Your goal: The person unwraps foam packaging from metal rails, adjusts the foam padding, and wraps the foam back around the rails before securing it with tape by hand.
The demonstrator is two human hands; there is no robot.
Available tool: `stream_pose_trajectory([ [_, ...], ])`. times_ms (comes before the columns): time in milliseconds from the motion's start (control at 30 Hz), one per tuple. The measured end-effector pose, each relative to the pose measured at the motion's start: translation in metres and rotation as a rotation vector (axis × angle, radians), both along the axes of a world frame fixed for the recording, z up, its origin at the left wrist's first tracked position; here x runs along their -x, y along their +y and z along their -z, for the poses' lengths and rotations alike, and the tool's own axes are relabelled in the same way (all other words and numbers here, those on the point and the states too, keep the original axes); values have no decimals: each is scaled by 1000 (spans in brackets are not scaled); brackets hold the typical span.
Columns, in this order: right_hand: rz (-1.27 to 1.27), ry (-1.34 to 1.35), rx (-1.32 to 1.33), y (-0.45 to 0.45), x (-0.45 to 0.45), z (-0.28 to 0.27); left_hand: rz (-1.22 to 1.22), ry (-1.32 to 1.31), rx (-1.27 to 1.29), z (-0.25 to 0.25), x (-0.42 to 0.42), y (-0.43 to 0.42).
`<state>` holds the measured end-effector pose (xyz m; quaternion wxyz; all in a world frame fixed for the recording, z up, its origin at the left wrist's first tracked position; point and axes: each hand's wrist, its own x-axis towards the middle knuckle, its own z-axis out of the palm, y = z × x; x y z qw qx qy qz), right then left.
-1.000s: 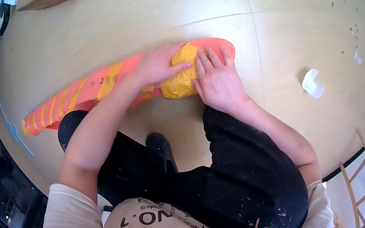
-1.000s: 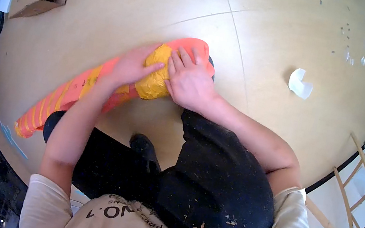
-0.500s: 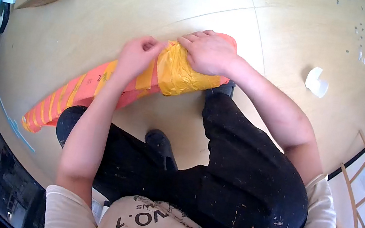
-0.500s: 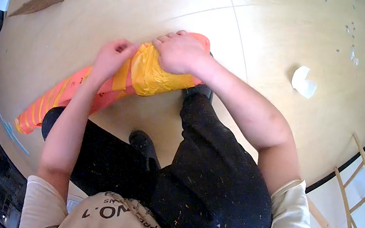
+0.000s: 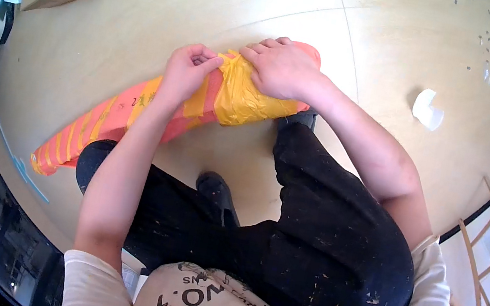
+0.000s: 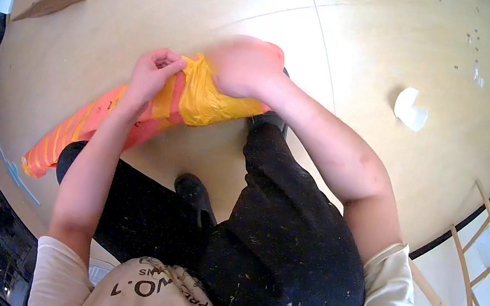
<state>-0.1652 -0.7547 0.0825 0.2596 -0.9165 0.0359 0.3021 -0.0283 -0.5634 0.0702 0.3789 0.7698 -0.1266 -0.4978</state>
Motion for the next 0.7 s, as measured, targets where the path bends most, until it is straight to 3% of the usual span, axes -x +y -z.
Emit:
stream_pose_trajectory([
  [167, 6, -98, 16, 1, 5, 6, -360, -159, 82, -18, 4, 7],
  [333, 32, -14, -22, -4, -4, -8, -369, -189, 175, -59, 14, 32],
  [400, 68, -98, -20, -4, -3, 1, -378, -172, 164, -83, 27, 42],
  [633, 58, -55, -86, -10, -6, 5, 216, -45, 319, -141, 65, 79],
  [700, 33, -383, -83, -10, 2, 8, 364, -27, 335, -146, 70, 82],
])
